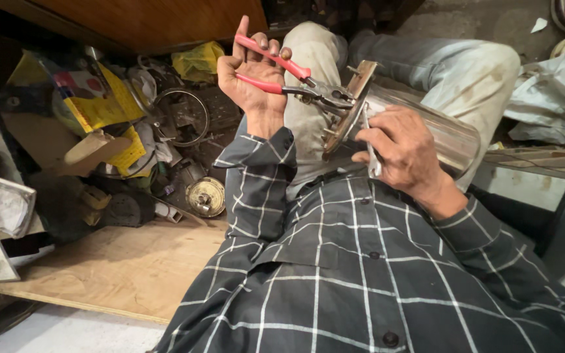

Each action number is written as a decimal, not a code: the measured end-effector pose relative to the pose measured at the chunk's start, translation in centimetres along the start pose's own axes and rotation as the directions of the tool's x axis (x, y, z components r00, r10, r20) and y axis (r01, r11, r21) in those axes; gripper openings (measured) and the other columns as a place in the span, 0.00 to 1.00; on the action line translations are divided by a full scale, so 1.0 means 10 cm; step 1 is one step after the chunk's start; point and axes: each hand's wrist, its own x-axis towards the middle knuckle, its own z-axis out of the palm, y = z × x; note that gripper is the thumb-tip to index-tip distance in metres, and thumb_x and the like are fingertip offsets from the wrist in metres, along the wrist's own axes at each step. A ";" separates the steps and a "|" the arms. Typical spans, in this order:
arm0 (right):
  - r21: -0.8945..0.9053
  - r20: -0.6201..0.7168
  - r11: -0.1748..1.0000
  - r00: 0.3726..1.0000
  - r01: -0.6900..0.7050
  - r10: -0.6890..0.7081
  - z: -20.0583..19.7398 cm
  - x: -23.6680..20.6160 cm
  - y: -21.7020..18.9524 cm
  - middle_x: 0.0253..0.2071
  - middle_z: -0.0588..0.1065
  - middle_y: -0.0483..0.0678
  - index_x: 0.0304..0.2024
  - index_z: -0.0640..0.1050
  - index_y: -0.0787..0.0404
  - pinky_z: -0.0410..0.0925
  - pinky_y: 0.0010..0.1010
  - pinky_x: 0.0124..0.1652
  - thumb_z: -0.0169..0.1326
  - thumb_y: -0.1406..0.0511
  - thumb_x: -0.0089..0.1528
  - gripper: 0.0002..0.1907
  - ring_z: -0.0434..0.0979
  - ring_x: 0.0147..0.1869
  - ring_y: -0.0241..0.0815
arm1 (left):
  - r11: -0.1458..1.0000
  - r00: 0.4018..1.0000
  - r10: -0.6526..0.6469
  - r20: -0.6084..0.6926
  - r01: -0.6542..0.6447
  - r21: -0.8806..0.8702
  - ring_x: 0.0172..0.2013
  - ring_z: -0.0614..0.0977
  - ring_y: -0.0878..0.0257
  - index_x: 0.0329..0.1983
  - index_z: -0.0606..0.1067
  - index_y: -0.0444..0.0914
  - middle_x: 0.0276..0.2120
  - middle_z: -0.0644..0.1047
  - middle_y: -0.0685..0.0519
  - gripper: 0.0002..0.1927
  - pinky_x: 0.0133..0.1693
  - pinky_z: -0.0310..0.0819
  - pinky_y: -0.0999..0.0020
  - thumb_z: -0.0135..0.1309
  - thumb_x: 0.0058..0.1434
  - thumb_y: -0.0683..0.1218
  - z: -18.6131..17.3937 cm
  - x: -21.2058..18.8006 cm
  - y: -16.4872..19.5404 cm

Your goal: The person sits on the floor and uses pliers and a wrench to adjust and tighten components on a cylindrical metal appliance. They rotate the device, manipulate small parts, and inspect the assembly throughout the clip.

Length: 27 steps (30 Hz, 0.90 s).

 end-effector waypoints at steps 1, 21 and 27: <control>0.026 -0.013 1.000 1.000 0.003 -0.003 0.03 0.01 0.04 0.40 0.74 0.52 0.39 0.77 0.61 0.73 0.48 0.52 0.60 0.53 0.61 0.18 0.78 0.48 0.56 | 1.000 1.000 0.008 0.015 -0.008 -0.002 0.35 0.70 0.52 0.66 0.65 0.32 0.35 0.69 0.46 0.33 0.40 0.70 0.47 0.38 0.58 0.51 0.00 0.00 -0.01; 0.763 0.265 0.329 0.733 -0.557 0.627 0.28 -0.32 0.75 0.31 0.77 0.47 0.37 0.74 0.60 0.76 0.28 0.36 0.41 0.48 0.75 0.25 0.80 0.33 0.37 | 0.997 0.998 -0.058 0.006 0.058 -0.043 0.36 0.71 0.51 0.67 0.64 0.30 0.35 0.68 0.45 0.36 0.41 0.69 0.48 0.39 0.55 0.50 -0.06 0.00 -0.02; 0.310 -0.032 0.932 0.978 -0.187 0.207 0.15 -0.37 0.17 0.43 0.80 0.49 0.41 0.78 0.59 0.70 0.38 0.47 0.54 0.56 0.72 0.14 0.81 0.47 0.48 | 0.998 0.998 -0.057 -0.002 0.057 -0.036 0.36 0.71 0.51 0.66 0.64 0.30 0.35 0.68 0.45 0.35 0.41 0.69 0.47 0.40 0.55 0.50 -0.07 0.00 -0.02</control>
